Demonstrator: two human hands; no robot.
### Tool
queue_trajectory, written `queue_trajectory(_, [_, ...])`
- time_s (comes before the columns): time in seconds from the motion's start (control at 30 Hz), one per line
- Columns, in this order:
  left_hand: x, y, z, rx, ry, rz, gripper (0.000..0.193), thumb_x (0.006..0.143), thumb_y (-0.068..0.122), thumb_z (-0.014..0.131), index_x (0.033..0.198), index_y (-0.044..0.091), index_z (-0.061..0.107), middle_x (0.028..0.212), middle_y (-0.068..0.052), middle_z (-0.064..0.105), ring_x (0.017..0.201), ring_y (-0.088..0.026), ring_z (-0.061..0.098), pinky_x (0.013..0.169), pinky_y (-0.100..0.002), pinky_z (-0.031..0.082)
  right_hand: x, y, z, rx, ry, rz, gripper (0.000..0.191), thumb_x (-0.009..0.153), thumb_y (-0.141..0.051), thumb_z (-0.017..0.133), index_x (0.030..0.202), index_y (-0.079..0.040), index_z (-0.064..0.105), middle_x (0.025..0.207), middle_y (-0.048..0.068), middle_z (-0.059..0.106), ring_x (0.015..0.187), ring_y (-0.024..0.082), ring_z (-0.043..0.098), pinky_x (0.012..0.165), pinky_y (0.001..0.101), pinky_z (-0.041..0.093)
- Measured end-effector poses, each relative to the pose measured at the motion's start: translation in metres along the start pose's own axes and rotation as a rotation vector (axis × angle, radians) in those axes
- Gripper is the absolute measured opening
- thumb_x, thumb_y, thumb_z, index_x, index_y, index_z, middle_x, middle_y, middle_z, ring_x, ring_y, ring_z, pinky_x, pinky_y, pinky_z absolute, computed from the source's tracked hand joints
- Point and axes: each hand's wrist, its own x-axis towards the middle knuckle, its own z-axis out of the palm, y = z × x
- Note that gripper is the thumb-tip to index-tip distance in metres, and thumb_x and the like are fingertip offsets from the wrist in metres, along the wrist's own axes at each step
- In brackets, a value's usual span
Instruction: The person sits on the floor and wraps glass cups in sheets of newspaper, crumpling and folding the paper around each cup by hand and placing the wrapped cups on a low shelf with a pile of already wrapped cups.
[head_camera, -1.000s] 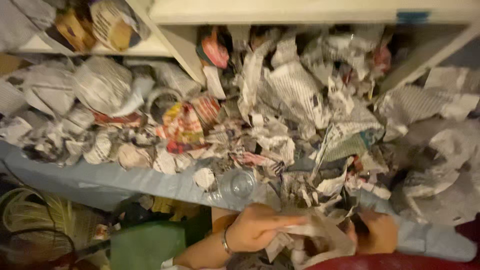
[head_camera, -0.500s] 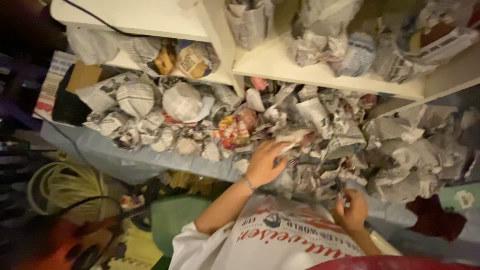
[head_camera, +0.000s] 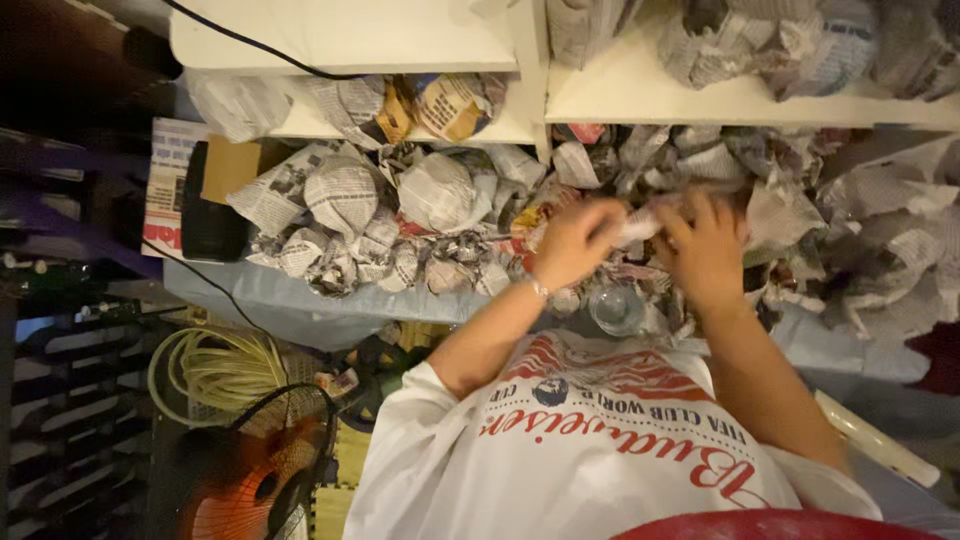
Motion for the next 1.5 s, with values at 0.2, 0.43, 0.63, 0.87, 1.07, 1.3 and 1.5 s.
queue_trajectory(0.2, [0.101,-0.029,0.036,0.257,0.068,-0.083,0.073,0.090,0.038,0.074,0.151,0.016,0.040,0.157,-0.020,0.044,0.141,-0.045,0.047,0.112,-0.054,0.042,0.000,0.047,0.014,-0.021,-0.079,0.128,0.056,0.087,-0.027,0.076,0.140,-0.031,0.062,0.162,0.010,0.044,0.148,0.040,0.038,0.101,0.0684,0.038])
queue_trajectory(0.43, [0.151,-0.007,0.050,0.717,-0.471,-0.626,0.116,0.084,0.062,0.074,0.158,0.022,-0.006,0.165,-0.016,0.020,0.142,-0.045,0.037,0.108,-0.063,0.033,-0.023,0.093,0.014,0.078,-0.085,0.231,0.055,0.092,-0.026,0.072,0.145,-0.032,0.059,0.165,0.007,0.042,0.148,0.040,0.040,0.104,0.0704,0.037])
queue_trajectory(0.63, [0.135,-0.035,0.047,0.892,-0.636,-0.588,0.040,0.092,0.015,0.067,0.132,0.014,0.066,0.121,-0.012,0.072,0.113,-0.033,0.066,0.109,-0.056,0.040,-0.028,0.113,0.021,0.067,-0.089,0.237,0.059,0.088,-0.029,0.075,0.144,-0.029,0.059,0.164,0.008,0.043,0.145,0.043,0.040,0.103,0.0693,0.038])
queue_trajectory(0.87, [0.135,-0.030,0.042,0.671,-0.558,-0.492,0.049,0.094,0.045,0.061,0.132,0.014,0.061,0.124,-0.015,0.067,0.109,-0.035,0.066,0.090,-0.055,0.049,-0.016,0.112,0.010,0.143,-0.138,0.232,0.060,0.087,-0.031,0.073,0.145,-0.030,0.058,0.160,0.012,0.043,0.141,0.048,0.041,0.102,0.0694,0.039])
queue_trajectory(1.07, [0.147,-0.027,0.028,0.754,0.042,0.016,0.044,0.098,0.044,0.070,0.128,0.012,0.066,0.117,-0.016,0.070,0.110,-0.034,0.067,0.105,-0.054,0.049,-0.019,0.109,-0.017,0.091,-0.190,0.229,0.061,0.090,-0.033,0.071,0.149,-0.034,0.056,0.161,0.011,0.045,0.138,0.048,0.046,0.102,0.0673,0.041])
queue_trajectory(1.3, [0.162,-0.074,0.046,0.632,0.006,-0.284,0.041,0.079,0.030,0.072,0.115,0.011,0.071,0.115,-0.015,0.071,0.102,-0.036,0.066,0.088,-0.048,0.052,-0.027,0.088,-0.034,0.098,-0.148,0.199,0.060,0.092,-0.033,0.072,0.149,-0.021,0.058,0.152,0.019,0.055,0.123,0.048,0.057,0.098,0.0581,0.046])
queue_trajectory(1.5, [0.153,-0.040,0.049,0.476,0.081,-0.333,0.028,0.086,0.025,0.069,0.107,0.007,0.075,0.108,-0.016,0.076,0.101,-0.035,0.070,0.090,-0.044,0.055,-0.041,0.069,-0.080,0.162,0.017,0.192,0.043,0.102,-0.028,0.075,0.139,-0.009,0.064,0.135,0.020,0.065,0.117,0.042,0.062,0.101,0.0501,0.049])
